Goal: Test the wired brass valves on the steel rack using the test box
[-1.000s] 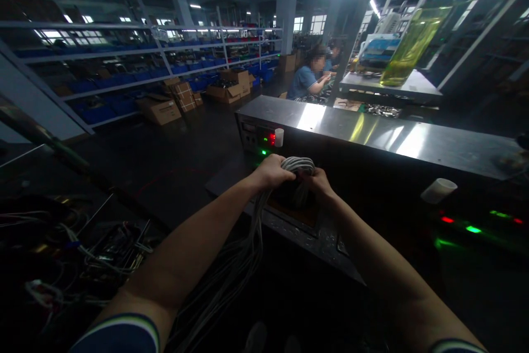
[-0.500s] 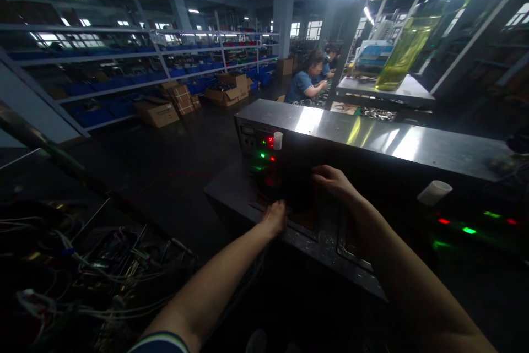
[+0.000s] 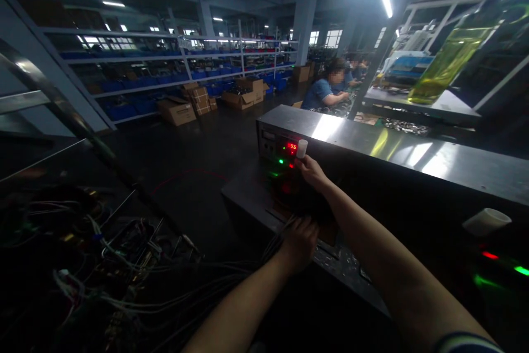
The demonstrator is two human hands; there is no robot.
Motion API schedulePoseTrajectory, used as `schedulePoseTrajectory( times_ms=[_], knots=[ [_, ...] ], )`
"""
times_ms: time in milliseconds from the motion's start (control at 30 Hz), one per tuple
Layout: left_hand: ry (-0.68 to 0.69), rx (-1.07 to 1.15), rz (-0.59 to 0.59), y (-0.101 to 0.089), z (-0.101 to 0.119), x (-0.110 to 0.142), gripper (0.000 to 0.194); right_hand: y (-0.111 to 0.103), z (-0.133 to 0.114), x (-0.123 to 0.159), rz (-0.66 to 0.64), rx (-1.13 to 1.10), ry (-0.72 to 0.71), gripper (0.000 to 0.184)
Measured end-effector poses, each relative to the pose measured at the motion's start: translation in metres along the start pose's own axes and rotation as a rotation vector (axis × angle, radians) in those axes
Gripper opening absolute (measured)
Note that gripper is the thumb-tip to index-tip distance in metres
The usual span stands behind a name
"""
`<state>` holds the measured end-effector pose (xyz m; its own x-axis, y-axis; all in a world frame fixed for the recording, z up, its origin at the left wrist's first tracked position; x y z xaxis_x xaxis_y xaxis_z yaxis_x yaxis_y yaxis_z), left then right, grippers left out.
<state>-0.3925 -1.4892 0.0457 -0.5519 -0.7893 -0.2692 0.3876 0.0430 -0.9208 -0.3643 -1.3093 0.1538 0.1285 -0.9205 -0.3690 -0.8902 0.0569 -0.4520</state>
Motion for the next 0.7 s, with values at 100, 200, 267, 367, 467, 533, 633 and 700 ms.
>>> schedulePoseTrajectory(
  times_ms=[100, 200, 267, 367, 467, 533, 633, 700],
  knots=[
    [-0.118, -0.033, 0.076, -0.002, -0.009, 0.004, 0.047, -0.012, 0.001, 0.001, 0.031, 0.051, -0.028, 0.014],
    [-0.182, -0.076, 0.173, -0.002, -0.022, 0.021, 0.048, -0.029, 0.003, 0.004, 0.047, 0.085, -0.046, 0.014],
    [-0.099, -0.071, 0.176, -0.001, -0.023, 0.03, 0.05, -0.039, 0.005, 0.007, 0.048, 0.102, -0.047, 0.013],
    [0.05, -0.041, 0.1, -0.003, -0.017, 0.032, 0.051, -0.05, 0.006, 0.016, 0.036, 0.115, -0.039, 0.011],
    [0.013, -0.025, 0.044, -0.009, -0.018, 0.033, 0.053, -0.056, 0.004, 0.028, 0.049, 0.109, -0.015, 0.01],
    [-0.015, -0.016, 0.033, -0.01, -0.019, 0.038, 0.057, -0.062, 0.003, 0.038, 0.109, 0.112, 0.044, 0.009],
    [-0.002, -0.014, 0.004, -0.002, -0.018, 0.047, 0.067, -0.069, 0.002, 0.053, 0.22, 0.13, 0.139, 0.008],
    [-0.047, -0.026, -0.04, 0.007, -0.022, 0.049, 0.073, -0.071, -0.001, 0.061, 0.269, 0.147, 0.172, 0.007]
  ],
)
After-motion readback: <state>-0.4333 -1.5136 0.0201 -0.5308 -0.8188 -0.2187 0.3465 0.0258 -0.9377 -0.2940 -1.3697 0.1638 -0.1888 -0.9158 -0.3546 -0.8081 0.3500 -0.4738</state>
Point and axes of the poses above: each hand's wrist, its own x-axis away from the middle knuckle, its own y-axis out of the palm, z = x × y, the point moved 7 cm from there along -x, towards the middle knuckle, and after that the axes turned 3 degrees about z, right-handed, at the moved point
